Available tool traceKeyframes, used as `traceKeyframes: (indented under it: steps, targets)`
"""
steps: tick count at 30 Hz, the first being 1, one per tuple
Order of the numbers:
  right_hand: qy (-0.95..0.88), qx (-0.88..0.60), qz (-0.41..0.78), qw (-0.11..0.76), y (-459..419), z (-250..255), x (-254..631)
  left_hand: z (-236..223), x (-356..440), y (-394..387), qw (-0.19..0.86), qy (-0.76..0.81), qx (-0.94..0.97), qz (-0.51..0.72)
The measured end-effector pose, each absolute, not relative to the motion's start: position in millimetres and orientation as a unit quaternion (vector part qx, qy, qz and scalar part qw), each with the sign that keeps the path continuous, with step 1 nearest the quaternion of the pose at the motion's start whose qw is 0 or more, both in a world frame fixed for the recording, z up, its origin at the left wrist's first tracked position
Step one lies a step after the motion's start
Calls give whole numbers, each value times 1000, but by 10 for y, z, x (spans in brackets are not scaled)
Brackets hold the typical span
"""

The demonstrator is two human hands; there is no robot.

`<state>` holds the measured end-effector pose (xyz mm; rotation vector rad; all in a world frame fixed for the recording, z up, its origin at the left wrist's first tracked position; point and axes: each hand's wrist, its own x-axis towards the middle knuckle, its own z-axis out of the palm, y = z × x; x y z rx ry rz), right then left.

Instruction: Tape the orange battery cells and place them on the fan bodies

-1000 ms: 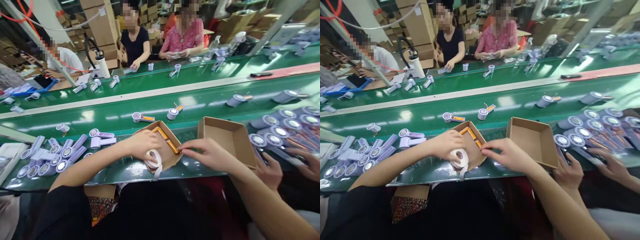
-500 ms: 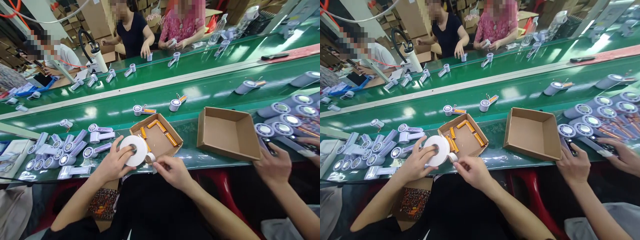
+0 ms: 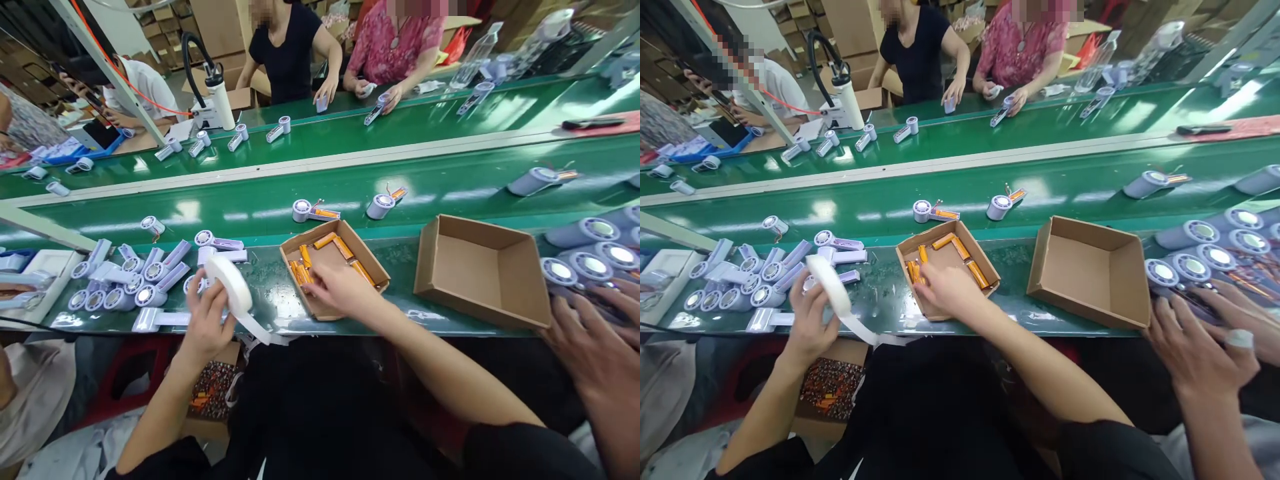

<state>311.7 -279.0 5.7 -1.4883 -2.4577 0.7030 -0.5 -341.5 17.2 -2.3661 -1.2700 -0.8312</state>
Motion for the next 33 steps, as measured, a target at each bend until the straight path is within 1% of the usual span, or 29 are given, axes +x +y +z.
traceKeyframes:
  steps: [2, 4, 5, 6, 7, 10, 11, 12, 13, 14, 18, 19, 20, 21, 22, 24, 25, 27, 29, 31, 33]
  targets:
    - [-805, -566, 174, 41, -2569, 19, 3065, 87, 140, -3431, 146, -420, -856, -261]
    - [-803, -569, 176, 17, -2437, -48, 3031, 18, 281, -3429, 118, -397, -884, -217]
    - [-802, -562, 197, 29, -2404, -82, 3040, -8, 334, -3422, 103, -389, -894, -199]
    - [-796, -556, 231, 60, -2390, -110, 3074, -27, 372, -3413, 91, -382, -901, -183]
    - [-781, -549, 275, 111, -2394, -126, 3130, -38, 396, -3403, 82, -377, -907, -172]
    - [-692, -512, 411, 301, -2491, -75, 3378, -30, 415, -3379, 90, -349, -919, -159]
    - [-661, -493, 444, 351, -2545, -26, 3461, -15, 419, -3373, 98, -336, -924, -155]
    - [-637, -476, 471, 381, -2603, 34, 3531, 6, 427, -3367, 105, -324, -928, -149]
    - [-624, -463, 495, 390, -2662, 98, 3586, 33, 440, -3360, 110, -311, -933, -141]
    - [-619, -453, 517, 380, -2717, 160, 3622, 66, 458, -3350, 113, -299, -938, -132]
    - [-641, -423, 573, 286, -2882, 254, 3582, 240, 558, -3276, 127, -248, -954, -113]
    - [-636, -415, 586, 282, -2922, 222, 3530, 281, 584, -3258, 132, -239, -955, -114]
    - [-619, -409, 601, 297, -2970, 168, 3462, 313, 610, -3249, 138, -237, -954, -118]
    - [-587, -405, 616, 335, -3030, 98, 3383, 330, 639, -3254, 144, -240, -952, -126]
    - [-540, -403, 625, 395, -3099, 20, 3300, 327, 672, -3279, 150, -250, -947, -137]
    - [-410, -401, 613, 544, -3234, -121, 3170, 251, 763, -3392, 154, -284, -930, -174]
    - [-351, -399, 599, 599, -3274, -164, 3150, 183, 825, -3474, 147, -299, -922, -195]
    - [-284, -394, 575, 659, -3233, -168, 3244, 21, 975, -3642, 105, -282, -925, -233]
    - [-270, -377, 536, 705, -3009, -78, 3488, -103, 1135, -3719, 46, -214, -946, -239]
    - [-233, -333, 417, 813, -2698, 48, 3750, -127, 1254, -3609, -7, -189, -960, -207]
    - [-242, -329, 397, 822, -2481, 153, 3898, -55, 1269, -3322, -52, -227, -960, -158]
